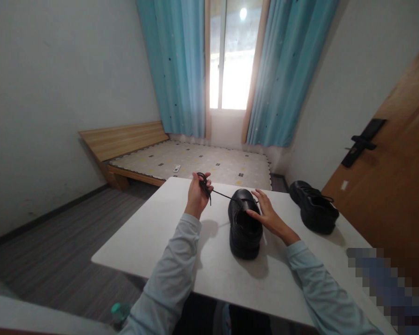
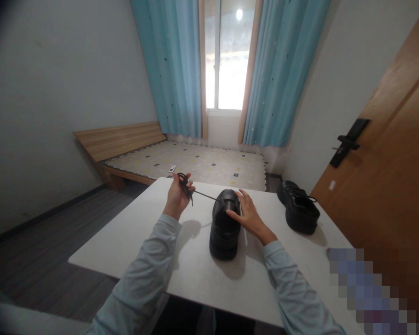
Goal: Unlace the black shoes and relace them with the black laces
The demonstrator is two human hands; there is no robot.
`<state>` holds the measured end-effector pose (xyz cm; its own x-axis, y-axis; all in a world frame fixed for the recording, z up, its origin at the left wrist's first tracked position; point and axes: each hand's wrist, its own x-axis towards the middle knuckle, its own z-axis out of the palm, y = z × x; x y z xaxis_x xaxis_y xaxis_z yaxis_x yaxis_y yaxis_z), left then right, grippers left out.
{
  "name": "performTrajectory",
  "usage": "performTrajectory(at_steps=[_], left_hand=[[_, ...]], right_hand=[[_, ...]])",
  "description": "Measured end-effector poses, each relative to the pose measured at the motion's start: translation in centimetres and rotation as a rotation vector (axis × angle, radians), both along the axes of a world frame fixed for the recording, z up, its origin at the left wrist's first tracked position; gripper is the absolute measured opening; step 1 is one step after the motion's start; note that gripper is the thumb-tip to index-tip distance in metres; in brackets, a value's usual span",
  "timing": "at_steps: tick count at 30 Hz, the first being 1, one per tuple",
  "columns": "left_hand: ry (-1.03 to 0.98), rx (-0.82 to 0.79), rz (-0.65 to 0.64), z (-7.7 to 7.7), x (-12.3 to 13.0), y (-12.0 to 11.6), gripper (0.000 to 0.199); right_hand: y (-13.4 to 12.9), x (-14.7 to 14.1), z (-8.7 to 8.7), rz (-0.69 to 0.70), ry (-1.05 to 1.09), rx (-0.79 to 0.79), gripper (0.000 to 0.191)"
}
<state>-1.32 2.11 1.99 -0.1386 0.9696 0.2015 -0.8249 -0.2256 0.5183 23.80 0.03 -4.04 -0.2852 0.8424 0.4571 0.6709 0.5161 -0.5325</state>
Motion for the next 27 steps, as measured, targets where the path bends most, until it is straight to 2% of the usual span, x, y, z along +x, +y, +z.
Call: performTrajectory(at_steps=[7,13,25,27], left_hand=[[-0.038,0.029,0.123,0.2,-0.8,0.2,0.037],[-0.045,0.057,0.209,0.2,-1.1,0.3,0.037],[0.082,0.089,0.406,0.4,-1.6,0.3,0.036],[0.128,0.086,0.471,0.3,-1.7,0.4,0.036]], right_hand=[[0.1,0.0,0.1,0.005,-0.004,0.004,0.076],[-0.3,-0.2,0.6,0.013,0.016,-0.087,0.074],[-0.5,-0.2,0.9,0.031,0.030,-0.097,0.072],[-0.4,-0.1,0.8,0.037,0.034,-0.087,0.071]])
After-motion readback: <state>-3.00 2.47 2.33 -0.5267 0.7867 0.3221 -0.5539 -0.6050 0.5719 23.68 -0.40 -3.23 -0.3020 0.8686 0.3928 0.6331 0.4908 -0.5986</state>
